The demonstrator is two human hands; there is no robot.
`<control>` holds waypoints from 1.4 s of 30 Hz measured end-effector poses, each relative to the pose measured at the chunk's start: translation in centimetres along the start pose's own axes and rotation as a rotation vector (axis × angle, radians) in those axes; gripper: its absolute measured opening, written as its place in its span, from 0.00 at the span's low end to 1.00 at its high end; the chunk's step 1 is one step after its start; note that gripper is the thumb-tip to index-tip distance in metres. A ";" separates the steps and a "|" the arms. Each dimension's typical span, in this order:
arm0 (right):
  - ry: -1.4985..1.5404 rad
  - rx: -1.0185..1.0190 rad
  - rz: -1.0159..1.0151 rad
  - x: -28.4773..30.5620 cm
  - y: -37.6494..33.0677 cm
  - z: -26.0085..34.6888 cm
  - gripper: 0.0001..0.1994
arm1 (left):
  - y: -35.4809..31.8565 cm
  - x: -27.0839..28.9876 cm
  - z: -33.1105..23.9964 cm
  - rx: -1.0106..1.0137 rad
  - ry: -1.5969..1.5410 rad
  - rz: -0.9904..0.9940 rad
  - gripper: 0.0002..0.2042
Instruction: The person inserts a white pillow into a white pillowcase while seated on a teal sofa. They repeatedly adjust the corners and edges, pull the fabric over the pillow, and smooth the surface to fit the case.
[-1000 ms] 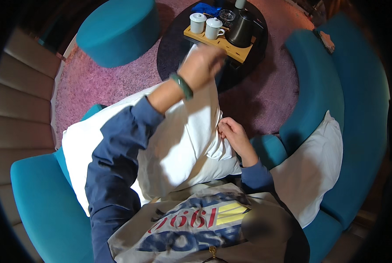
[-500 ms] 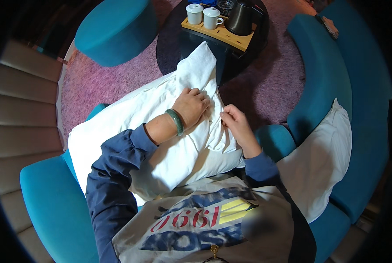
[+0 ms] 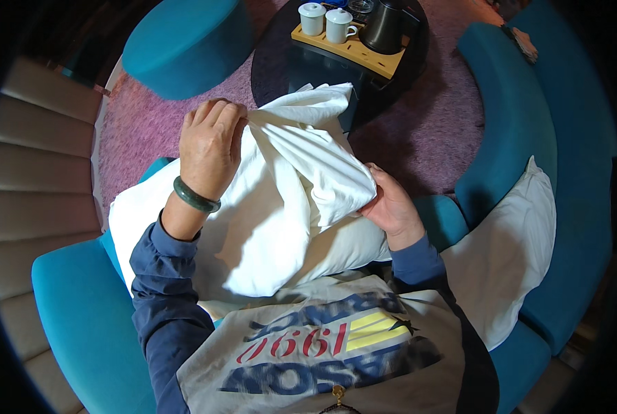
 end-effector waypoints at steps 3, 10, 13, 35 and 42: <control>-0.092 0.034 0.012 0.4 0.4 -0.4 0.14 | -0.3 0.7 -0.5 -0.035 -0.064 -0.087 0.04; -0.654 0.083 -0.053 -2.9 -0.4 -1.5 0.21 | 0.8 -0.5 -2.6 -0.093 -0.305 -0.156 0.08; -0.415 0.103 -0.101 -1.9 -0.1 -1.5 0.20 | 1.1 -1.2 -5.6 -0.111 -0.503 -0.218 0.13; -0.446 0.271 -0.389 0.6 -1.0 -1.8 0.18 | -5.8 -7.4 -9.2 -0.232 -0.341 0.256 0.08; 0.259 0.054 -0.216 1.1 0.3 -1.6 0.24 | -5.5 -6.5 -9.9 -0.324 -0.452 0.213 0.08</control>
Point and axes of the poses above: each hand's wrist, its own y-axis towards the middle knuckle, its own x-axis out of the back of the hand, z = x × y, the point moved 3 cm from there along y, towards the middle knuckle, and after that the axes turned 7 degrees about -x, right-handed, at the moved point
